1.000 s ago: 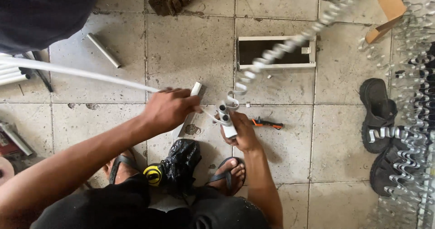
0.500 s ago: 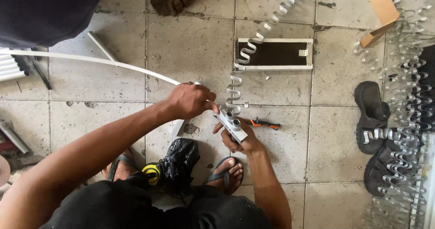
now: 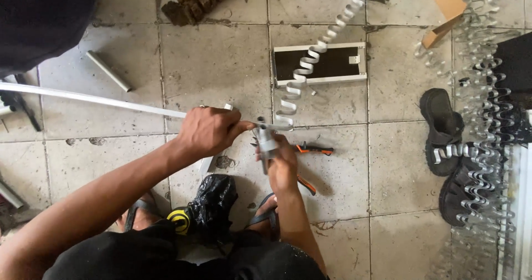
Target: Assembling a coiled metal component onto a metal frame using pliers on a workshop floor
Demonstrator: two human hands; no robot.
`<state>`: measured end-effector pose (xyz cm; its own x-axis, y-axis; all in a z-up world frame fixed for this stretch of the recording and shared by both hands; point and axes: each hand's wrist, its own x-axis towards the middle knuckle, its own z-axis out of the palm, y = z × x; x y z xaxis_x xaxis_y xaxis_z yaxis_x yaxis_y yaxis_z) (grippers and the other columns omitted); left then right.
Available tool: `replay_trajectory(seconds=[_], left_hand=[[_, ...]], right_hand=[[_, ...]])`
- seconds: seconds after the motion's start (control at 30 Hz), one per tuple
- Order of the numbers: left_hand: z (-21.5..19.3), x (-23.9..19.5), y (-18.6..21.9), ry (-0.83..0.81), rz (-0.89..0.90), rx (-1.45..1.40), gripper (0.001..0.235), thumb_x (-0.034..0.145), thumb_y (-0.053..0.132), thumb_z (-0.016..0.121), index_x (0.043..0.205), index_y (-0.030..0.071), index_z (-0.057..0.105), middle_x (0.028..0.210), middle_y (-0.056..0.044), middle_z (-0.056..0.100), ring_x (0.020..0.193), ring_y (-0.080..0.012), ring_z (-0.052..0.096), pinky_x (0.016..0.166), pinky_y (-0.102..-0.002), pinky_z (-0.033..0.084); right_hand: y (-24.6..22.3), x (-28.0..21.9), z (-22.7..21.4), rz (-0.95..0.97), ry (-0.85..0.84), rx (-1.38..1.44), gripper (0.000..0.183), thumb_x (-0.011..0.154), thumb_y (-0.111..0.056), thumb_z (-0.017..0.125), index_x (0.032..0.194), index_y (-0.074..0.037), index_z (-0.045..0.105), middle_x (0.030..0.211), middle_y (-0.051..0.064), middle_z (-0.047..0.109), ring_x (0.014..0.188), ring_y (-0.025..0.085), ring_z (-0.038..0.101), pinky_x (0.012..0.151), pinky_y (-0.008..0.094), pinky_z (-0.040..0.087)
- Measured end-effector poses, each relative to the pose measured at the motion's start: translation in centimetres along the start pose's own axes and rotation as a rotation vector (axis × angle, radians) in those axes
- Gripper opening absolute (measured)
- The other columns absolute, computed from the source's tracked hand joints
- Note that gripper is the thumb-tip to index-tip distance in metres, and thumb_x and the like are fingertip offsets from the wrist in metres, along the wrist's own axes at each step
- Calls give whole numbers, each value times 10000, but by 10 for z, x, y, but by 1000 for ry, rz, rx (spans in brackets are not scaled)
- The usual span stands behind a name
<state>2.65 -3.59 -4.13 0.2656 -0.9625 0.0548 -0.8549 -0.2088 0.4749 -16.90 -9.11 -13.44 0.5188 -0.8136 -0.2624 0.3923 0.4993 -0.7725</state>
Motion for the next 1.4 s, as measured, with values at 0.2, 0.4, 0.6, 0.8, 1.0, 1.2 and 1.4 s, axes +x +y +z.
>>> replay_trajectory(seconds=[0.2,0.4,0.6,0.8,1.0,1.2,1.4], left_hand=[[3,-1,-10,6,-18,-12,548,931,603,470,604,165,458,509,-74,526,517,-322,612,501,-418,492],[5,0,-16,-25,-4,-19,549,940,592,444,603,158,458,493,-55,516,494,-307,604,503,-408,488],[-4,5,-19,-134,-53,-26,536,972,576,420,607,190,487,491,-3,546,472,-204,601,524,-335,493],[-9,1,-33,-174,-150,45,405,947,480,462,750,140,560,600,-109,600,621,-366,646,591,-478,504],[-2,-8,-18,-204,-180,117,223,914,324,365,920,180,535,580,-119,646,567,-329,692,540,-468,540],[12,-5,25,-389,-255,127,275,823,145,402,1072,97,509,650,-114,657,587,-334,695,513,-476,553],[-64,16,100,-488,-212,73,333,894,7,358,1182,-40,519,1220,-336,557,717,-310,730,694,-483,584]], right_hand=[[42,44,-45,336,-262,159,327,755,-29,692,1057,-20,567,757,156,594,596,254,556,522,338,476],[4,54,-50,328,-243,181,325,695,103,631,982,-41,588,517,165,508,313,200,444,329,342,420],[-30,46,-7,86,-387,49,233,727,81,665,945,137,605,391,73,377,237,104,346,274,247,341],[-55,48,8,-97,-194,-212,140,716,81,700,803,125,598,337,89,387,225,99,344,262,257,320],[-19,69,8,-274,107,-672,190,688,-94,838,751,-28,671,463,46,527,449,59,461,453,253,373],[45,88,40,-694,207,-803,242,863,-112,713,1048,35,659,827,204,695,737,276,693,744,385,552],[145,134,54,-951,970,-1079,409,731,-403,824,1094,-264,698,808,-62,550,737,78,531,631,181,462]])
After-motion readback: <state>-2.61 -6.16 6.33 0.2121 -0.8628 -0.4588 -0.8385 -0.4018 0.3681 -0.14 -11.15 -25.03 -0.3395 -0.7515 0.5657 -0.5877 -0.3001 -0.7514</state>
